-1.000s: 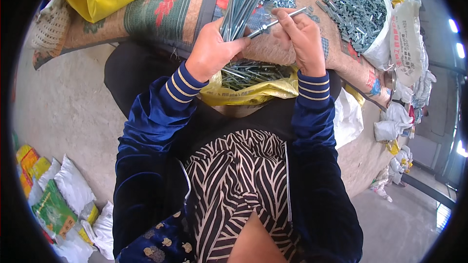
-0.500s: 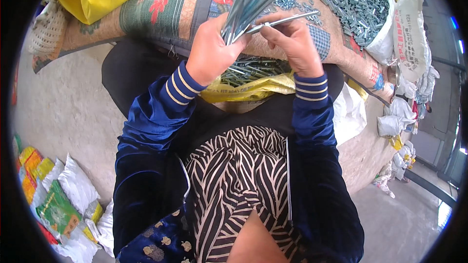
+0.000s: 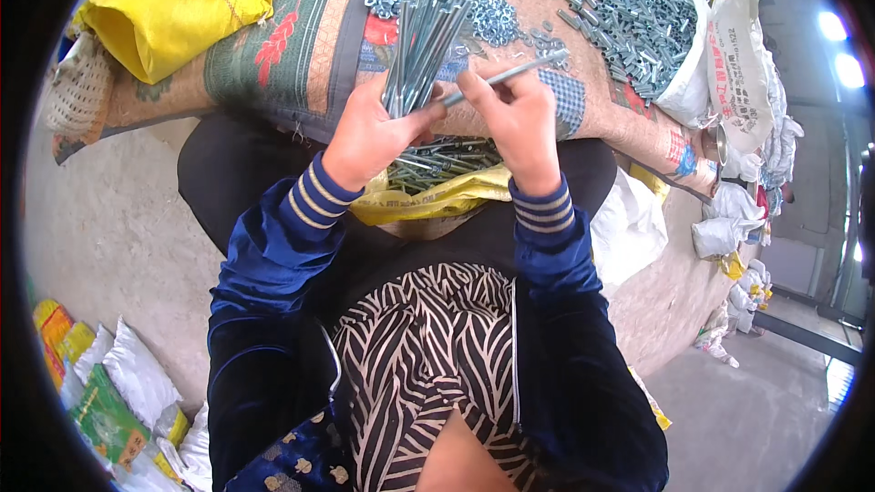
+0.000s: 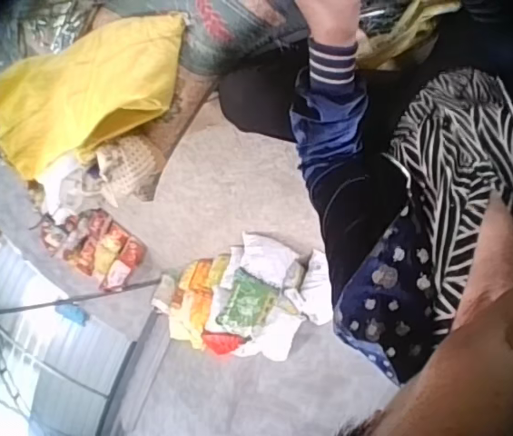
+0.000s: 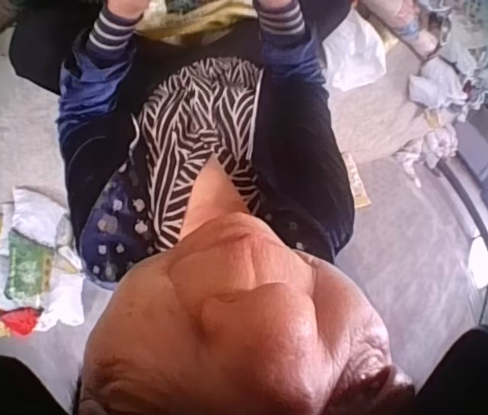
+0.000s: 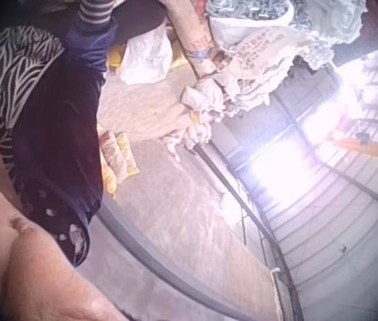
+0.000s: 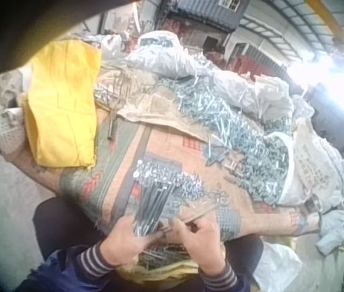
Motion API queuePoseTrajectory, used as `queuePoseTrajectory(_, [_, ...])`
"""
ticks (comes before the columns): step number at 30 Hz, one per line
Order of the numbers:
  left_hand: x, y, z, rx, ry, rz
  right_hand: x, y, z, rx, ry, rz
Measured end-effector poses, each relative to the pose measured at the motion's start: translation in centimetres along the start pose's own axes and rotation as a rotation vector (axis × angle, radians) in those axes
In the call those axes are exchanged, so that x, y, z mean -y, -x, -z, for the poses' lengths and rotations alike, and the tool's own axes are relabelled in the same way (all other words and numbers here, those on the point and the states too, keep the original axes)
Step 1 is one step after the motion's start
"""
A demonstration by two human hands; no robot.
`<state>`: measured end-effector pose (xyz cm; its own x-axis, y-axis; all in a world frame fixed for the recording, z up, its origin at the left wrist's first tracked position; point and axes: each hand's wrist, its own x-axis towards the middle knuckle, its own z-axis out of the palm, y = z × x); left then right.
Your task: Manually threading nuts onto long metal bolts at an assembly station.
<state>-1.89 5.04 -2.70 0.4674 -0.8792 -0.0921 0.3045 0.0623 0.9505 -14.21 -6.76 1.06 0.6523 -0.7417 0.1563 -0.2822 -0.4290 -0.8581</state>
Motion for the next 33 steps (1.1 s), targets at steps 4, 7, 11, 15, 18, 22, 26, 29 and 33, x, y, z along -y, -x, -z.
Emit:
queuePoseTrajectory(4, [0.4,0.1,2.5,0.124,0.052,0.267,-0.7,-0.3,4.4,0.239,0.436,0.172])
queuePoseTrajectory(7, [0.7,-0.1,2.7,0.147,0.045,0.47,-6.3,-5.0,9.2,0.05,0.572,0.222])
queuePoseTrajectory(11, [0.2,0.7,3.2,0.129,0.078,0.534,-12.0,-13.2,11.3,-0.411,1.152,0.574])
queuePoseTrajectory(15, [1.2,0.9,3.8,0.149,0.081,0.501,-11.6,-14.5,9.9,-0.285,1.314,0.633])
queuePoseTrajectory(18, [0.0,0.7,3.3,0.181,0.147,0.462,-8.2,-12.6,9.7,-0.032,0.268,-0.026])
queuePoseTrajectory(22, [-0.2,0.5,3.3,0.314,0.197,0.445,-5.1,-8.7,7.5,0.254,0.047,0.103])
queuePoseTrajectory(26, [-0.3,0.8,3.1,0.405,0.204,0.432,-2.0,-6.4,5.8,0.346,-0.042,0.208])
queuePoseTrajectory(29, [-0.7,0.9,2.9,0.431,0.186,0.436,-1.5,-5.7,5.6,0.392,-0.048,0.211])
queuePoseTrajectory(33, [-0.8,1.0,3.0,0.46,0.159,0.436,-0.9,-5.2,6.2,0.424,0.058,0.238])
